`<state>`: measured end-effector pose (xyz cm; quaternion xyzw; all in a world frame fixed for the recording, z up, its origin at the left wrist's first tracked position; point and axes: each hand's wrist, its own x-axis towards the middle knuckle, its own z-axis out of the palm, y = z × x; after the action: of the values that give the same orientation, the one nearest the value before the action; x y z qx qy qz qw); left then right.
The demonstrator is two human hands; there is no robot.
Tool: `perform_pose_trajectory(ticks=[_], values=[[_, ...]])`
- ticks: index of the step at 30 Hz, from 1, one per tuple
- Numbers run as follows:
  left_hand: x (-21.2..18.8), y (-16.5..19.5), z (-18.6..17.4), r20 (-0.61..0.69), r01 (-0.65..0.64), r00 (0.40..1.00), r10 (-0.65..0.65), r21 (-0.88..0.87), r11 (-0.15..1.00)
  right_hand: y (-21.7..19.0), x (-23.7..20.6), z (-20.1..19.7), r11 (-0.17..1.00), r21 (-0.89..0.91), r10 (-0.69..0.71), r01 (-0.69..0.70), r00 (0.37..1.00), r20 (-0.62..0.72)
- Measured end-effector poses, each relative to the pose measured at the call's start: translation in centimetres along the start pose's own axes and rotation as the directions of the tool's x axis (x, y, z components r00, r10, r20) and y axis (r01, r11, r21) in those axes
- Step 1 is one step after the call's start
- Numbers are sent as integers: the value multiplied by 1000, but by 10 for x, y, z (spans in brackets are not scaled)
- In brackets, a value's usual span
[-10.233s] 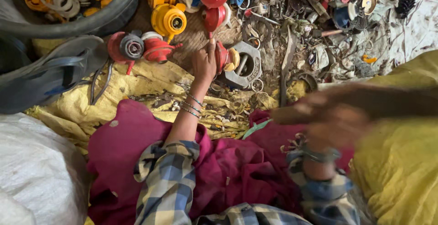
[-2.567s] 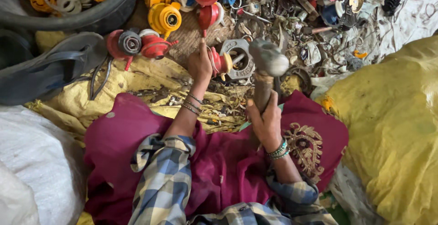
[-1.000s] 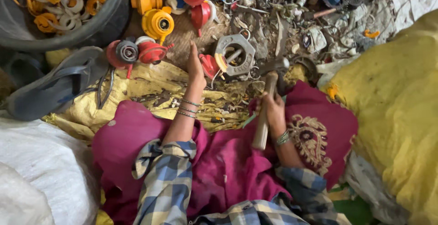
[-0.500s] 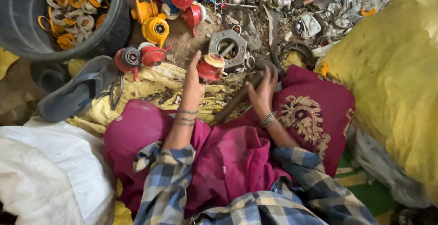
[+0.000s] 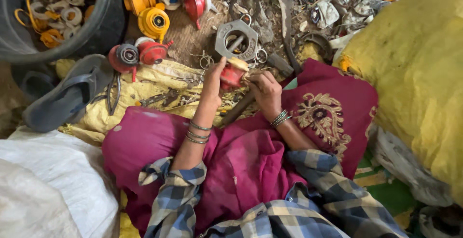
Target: The person sits on the floor and uses a hammer to strike a red plastic component held in a metal vise, breaking off pieces. The person then picks up a yellow plastic part and repeats the hammering process to separate its components.
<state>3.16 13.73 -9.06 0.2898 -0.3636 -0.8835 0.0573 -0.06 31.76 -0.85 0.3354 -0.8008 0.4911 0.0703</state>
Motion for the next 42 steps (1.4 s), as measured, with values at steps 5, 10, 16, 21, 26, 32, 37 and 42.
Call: perform_pose_trajectory(ticks=[5,10,16,21,26,32,37,42], values=[[7,-4,-2,-25,-15,1000,12,-141,990,-1,10,-2,952,-172,-243,251,968,66],[11,-3,1,-39,-80,996,77,-92,993,-4,14,0,982,-113,-149,150,989,19],[6,3,8,-141,-36,990,19,-116,993,-2,12,4,946,-181,-257,269,963,87],[2,11,8,-121,-164,980,156,-58,985,2,13,5,999,-38,-35,36,999,29],[-9,18,22,-41,-292,949,313,257,921,8,15,6,999,-38,27,-24,996,81],[-28,33,43,174,-545,824,540,503,670,15,13,9,968,63,232,-245,960,158],[-37,44,51,235,-594,777,583,579,558,16,11,7,953,123,256,-275,954,154],[-36,39,49,215,-556,810,546,581,595,15,14,5,898,212,348,-385,918,193]])
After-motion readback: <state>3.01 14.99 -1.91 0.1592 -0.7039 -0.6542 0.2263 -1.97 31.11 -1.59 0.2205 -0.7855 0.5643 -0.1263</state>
